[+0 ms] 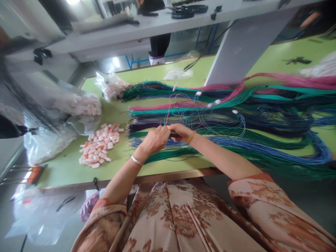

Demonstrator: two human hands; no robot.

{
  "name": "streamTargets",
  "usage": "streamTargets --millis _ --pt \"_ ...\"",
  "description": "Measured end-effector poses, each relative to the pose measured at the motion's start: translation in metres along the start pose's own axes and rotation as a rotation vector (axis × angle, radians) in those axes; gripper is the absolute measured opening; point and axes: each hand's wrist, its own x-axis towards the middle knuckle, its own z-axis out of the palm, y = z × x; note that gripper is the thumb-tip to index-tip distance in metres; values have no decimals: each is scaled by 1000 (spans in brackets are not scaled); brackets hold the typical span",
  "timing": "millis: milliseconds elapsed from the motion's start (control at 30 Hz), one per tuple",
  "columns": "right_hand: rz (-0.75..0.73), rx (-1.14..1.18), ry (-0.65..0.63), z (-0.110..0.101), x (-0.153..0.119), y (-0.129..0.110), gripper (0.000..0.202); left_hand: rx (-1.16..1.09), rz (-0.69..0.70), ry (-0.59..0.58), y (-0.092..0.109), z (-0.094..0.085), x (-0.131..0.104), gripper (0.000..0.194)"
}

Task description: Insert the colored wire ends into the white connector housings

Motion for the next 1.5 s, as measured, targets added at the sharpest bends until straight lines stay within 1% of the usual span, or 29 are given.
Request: streamTargets --millis 67,100,233,300,333,367,433,600,733,900,1000,1067,1300,1400,1500 --pt "-17 -42 12 1 -2 -1 22 -44 -31 28 -1 6 0 14" --pt "-22 -55 20 1 -3 -1 23 -89 -64 60 -2 10 0 12" --pt "-33 -80 78 1 -4 -4 23 -385 -288 252 -1 25 1 10" --pt "-33 -85 112 1 -4 -6 22 -521 -385 333 2 28 1 14" --pt "-22 -76 117 1 -3 -6 22 -565 -411 359 3 28 1 14" --pt "-2 -56 113 0 -3 -7 23 -598 -415 375 3 27 0 13" --pt "39 6 80 -1 -1 -9 26 -644 -378 382 4 24 -2 8" --pt "113 137 -32 -6 3 -9 29 -736 -229 395 -3 17 -9 19" --pt "153 163 -89 -10 8 -7 29 -704 -191 390 -6 18 -10 22" --pt "133 160 -125 -11 7 -6 29 -606 -190 347 -6 15 -8 23" --pt "142 153 -136 -11 4 -7 29 -598 -145 320 -8 13 -6 23" --pt "149 148 -140 -11 4 -6 28 -555 -113 293 -9 11 -6 24" --pt "100 137 -83 -9 8 -3 29 -95 -86 96 0 3 -5 26" --pt "95 132 -72 -6 8 -2 28 -41 -79 74 1 4 -3 25" --pt "75 113 -25 -2 6 -2 27 -72 -87 102 -2 8 -1 20"
